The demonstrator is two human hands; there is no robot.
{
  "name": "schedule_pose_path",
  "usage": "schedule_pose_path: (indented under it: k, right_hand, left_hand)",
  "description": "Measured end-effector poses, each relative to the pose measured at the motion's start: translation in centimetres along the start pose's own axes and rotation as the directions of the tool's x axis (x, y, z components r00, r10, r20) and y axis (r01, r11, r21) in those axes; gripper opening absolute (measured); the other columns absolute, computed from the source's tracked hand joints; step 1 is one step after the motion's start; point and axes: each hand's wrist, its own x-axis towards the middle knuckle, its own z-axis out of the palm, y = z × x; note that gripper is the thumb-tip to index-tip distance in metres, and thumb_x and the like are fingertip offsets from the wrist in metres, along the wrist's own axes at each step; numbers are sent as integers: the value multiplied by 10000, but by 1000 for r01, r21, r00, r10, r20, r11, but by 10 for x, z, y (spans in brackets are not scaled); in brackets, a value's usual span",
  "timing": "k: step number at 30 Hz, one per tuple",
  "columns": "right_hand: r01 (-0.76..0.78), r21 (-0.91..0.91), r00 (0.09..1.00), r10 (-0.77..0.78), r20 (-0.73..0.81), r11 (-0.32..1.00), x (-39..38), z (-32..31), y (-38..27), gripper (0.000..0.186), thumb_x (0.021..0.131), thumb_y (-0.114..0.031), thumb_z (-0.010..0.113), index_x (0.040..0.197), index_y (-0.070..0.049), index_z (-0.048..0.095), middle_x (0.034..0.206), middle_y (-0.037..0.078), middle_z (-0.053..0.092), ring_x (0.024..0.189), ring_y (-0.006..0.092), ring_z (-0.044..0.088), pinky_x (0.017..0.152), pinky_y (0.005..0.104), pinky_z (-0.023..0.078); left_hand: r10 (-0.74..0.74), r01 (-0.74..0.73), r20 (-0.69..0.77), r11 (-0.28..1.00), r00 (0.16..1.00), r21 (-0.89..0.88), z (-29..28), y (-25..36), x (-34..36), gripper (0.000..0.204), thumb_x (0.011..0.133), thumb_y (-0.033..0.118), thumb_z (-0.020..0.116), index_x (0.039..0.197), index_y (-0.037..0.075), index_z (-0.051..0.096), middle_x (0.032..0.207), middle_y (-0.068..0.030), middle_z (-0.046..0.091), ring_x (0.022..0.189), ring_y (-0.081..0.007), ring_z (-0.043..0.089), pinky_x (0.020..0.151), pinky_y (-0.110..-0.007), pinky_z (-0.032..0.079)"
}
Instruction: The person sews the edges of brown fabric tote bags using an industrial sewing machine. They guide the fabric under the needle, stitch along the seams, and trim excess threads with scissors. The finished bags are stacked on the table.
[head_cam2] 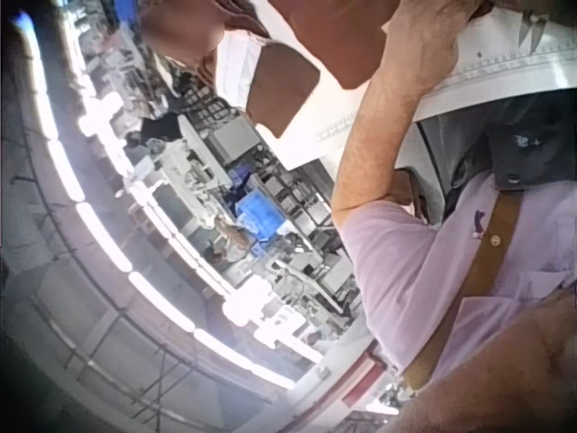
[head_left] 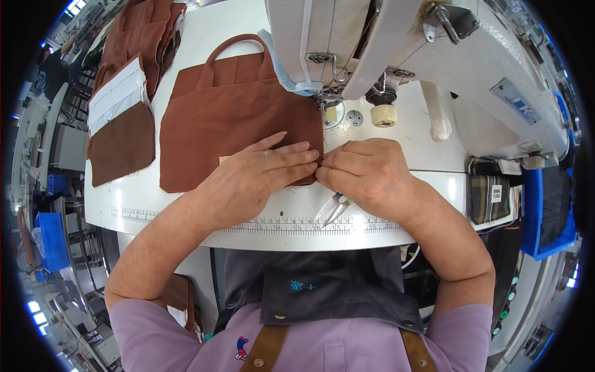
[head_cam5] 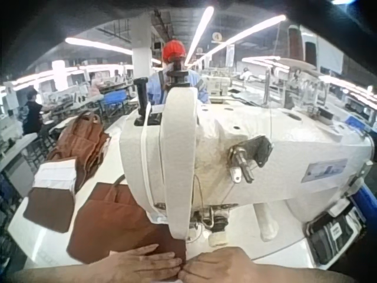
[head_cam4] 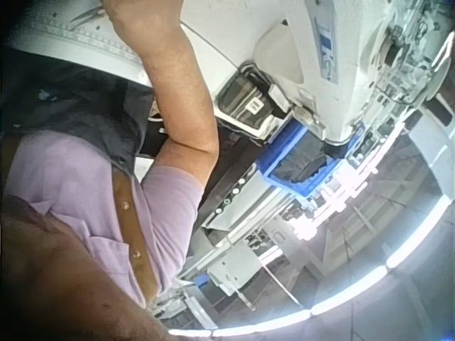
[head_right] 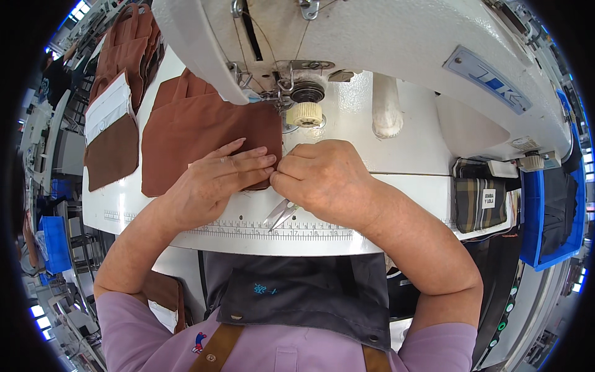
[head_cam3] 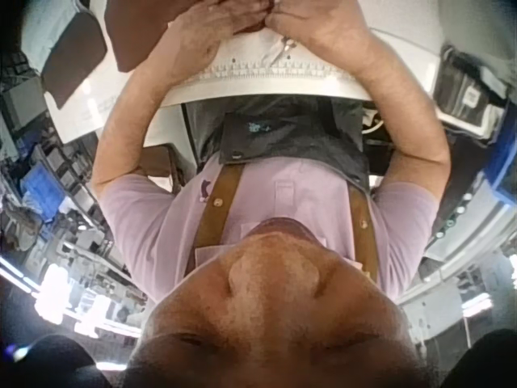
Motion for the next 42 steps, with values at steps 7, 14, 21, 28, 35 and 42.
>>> schedule_pose_path:
  k: [7,14,21,28,35,42]
  right_hand:
    - [-71,65,997,69,32,995,0,-6,0,107,752,-147,772,816,-107,695,807,-30,652,769,148,654,564,305,549]
    - [-193,134,980,183,82,972,-1,-11,-1,127,781,-153,830,858,-104,743,853,-20,692,774,170,672,606,319,561]
    - [-260,79,965,255,64,962,2,-8,8,156,784,-103,812,932,-97,764,984,10,735,840,231,711,681,357,581]
    - [-360,-44,926,363,109,932,2,-10,17,381,728,-96,818,1104,-147,780,1054,44,731,858,285,709,715,423,579]
    - [-442,-252,876,474,82,861,5,-8,12,419,807,-224,812,1222,-225,762,893,100,661,744,305,664,657,437,546]
    - [-450,-208,882,468,47,868,2,-5,17,318,879,-271,789,1189,-202,760,870,116,646,697,314,662,632,436,540]
  left_hand:
    - [41,-41,84,999,996,-5,-5,-3,-2,506,886,-14,575,1359,128,685,1439,-58,648,1394,-240,565,1217,-503,402]
    - [60,-59,32,998,998,-28,-2,-11,-3,507,885,-9,606,1348,176,698,1422,-47,657,1385,-260,572,1198,-514,424]
    - [60,-60,-9,998,998,12,-4,-32,13,485,871,-22,619,1295,181,733,1394,-45,671,1369,-266,583,1179,-521,441]
    - [90,-86,-84,995,992,53,-3,-53,30,453,847,-42,612,1219,155,780,1333,-53,710,1284,-283,638,1128,-473,488]
    - [59,-52,-165,998,985,44,-6,-65,47,520,803,-122,534,1180,122,797,1249,-89,745,1141,-323,683,1004,-397,557]
    - [-28,45,-170,995,985,92,-6,-64,50,465,822,-83,596,1178,142,794,1244,-35,745,1172,-285,676,970,-377,577]
